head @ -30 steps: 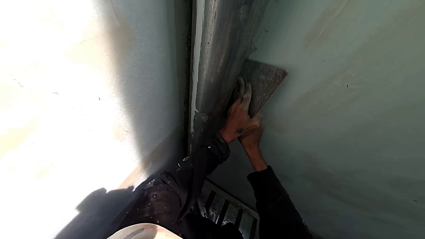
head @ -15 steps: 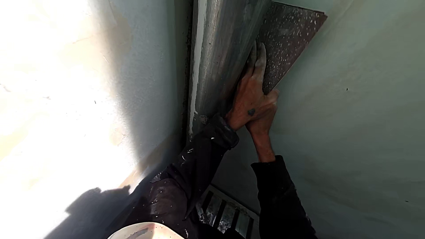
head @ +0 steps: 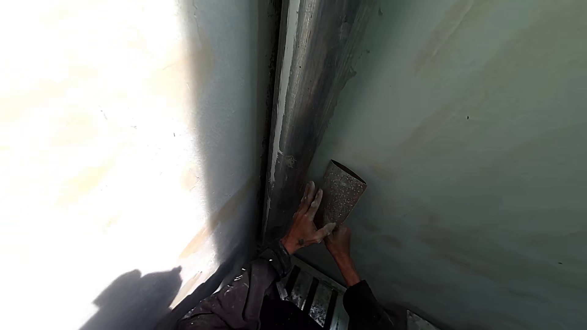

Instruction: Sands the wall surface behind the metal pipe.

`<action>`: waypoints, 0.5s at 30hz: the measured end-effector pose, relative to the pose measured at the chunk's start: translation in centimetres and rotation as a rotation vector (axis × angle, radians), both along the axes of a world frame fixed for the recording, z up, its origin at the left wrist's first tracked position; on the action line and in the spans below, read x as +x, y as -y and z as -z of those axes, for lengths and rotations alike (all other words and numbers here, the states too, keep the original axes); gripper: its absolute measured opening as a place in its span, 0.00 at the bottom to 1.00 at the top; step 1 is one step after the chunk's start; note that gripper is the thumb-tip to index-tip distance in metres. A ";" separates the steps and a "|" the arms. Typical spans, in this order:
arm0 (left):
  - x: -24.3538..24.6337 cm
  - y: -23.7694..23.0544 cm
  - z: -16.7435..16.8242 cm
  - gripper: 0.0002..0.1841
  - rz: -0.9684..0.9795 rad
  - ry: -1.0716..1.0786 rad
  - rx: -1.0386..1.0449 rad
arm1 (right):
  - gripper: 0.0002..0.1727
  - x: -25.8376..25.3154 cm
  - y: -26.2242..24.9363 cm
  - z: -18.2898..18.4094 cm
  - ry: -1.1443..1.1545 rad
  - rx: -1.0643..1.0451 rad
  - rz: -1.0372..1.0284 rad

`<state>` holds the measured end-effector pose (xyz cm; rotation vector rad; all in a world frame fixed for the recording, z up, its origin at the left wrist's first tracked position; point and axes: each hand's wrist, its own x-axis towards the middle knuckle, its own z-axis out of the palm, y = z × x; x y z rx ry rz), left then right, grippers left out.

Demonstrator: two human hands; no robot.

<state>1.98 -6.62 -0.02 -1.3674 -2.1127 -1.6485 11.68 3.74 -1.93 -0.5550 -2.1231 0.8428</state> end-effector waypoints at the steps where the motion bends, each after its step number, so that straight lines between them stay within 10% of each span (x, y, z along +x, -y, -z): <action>1: 0.5 0.7 1.1 0.47 -0.022 0.054 -0.010 | 0.18 1.0 -0.2 0.6 0.017 -0.025 0.016; 6: 1.8 3.1 3.9 0.48 0.042 0.547 -0.182 | 0.23 6.6 -0.2 2.5 0.285 -0.298 -0.155; 9: 2.0 3.6 4.6 0.26 0.245 0.964 -0.092 | 0.28 7.6 -1.0 2.0 0.525 -0.273 -0.360; 15: 2.7 6.6 7.8 0.23 0.045 0.905 0.023 | 0.37 0.4 -5.9 -12.5 0.235 0.778 -0.050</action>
